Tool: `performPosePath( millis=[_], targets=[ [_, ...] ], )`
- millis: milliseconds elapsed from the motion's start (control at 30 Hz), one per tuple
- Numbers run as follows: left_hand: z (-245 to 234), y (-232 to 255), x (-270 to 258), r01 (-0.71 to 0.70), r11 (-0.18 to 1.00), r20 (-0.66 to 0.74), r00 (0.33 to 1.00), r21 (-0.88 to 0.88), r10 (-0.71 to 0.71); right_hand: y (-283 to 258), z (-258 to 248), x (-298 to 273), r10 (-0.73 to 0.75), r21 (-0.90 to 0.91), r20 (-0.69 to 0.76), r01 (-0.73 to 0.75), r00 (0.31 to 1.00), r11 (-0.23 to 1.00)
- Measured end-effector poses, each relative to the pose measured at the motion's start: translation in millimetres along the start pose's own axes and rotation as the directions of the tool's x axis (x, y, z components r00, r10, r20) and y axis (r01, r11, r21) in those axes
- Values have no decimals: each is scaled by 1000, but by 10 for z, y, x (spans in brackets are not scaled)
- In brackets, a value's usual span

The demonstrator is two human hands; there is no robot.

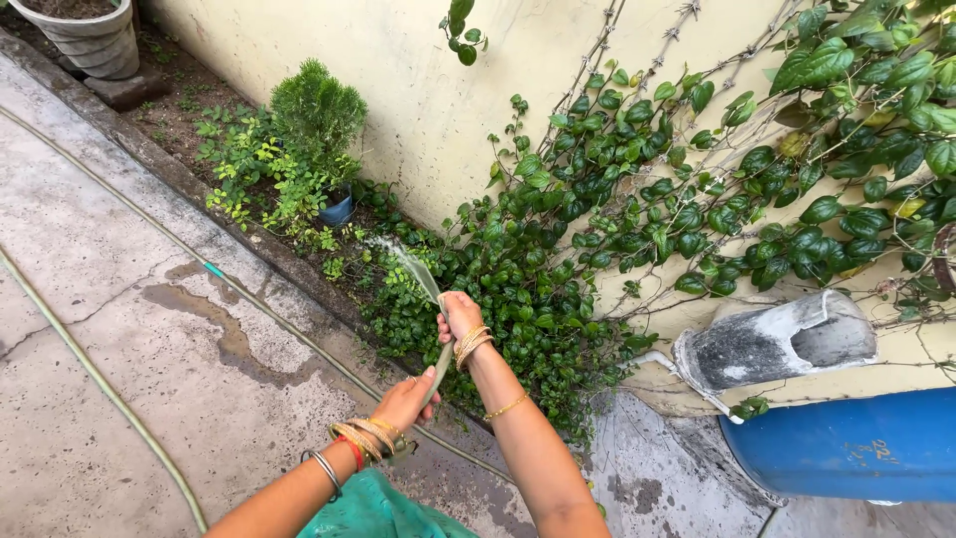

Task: Watering plants using a garden hose in a garden area.

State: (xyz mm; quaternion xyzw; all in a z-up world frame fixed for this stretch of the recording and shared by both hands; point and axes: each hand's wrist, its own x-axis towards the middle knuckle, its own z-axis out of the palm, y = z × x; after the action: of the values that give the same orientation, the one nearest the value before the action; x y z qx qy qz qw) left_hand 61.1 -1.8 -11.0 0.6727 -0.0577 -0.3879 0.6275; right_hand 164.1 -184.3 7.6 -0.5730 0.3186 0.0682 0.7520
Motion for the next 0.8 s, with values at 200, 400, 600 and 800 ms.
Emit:
performPosePath(
  millis=[200, 400, 600, 800],
  targets=[
    [-147, 272, 528, -59, 995, -92, 994, -76, 52, -225, 369, -57, -151, -62, -75, 147, 986, 987],
    [-53, 264, 675, -98, 989, -229, 971, -110, 71, -256, 393, -24, -231, -120, -125, 216, 965, 969],
    [7, 299, 607, -112, 987, -265, 961, -116, 78, -262, 379, -82, -239, -132, -123, 223, 963, 966],
    [1, 315, 493, -103, 992, -294, 953, -75, 77, -178, 376, -83, -209, -118, -97, 198, 973, 973]
  ],
)
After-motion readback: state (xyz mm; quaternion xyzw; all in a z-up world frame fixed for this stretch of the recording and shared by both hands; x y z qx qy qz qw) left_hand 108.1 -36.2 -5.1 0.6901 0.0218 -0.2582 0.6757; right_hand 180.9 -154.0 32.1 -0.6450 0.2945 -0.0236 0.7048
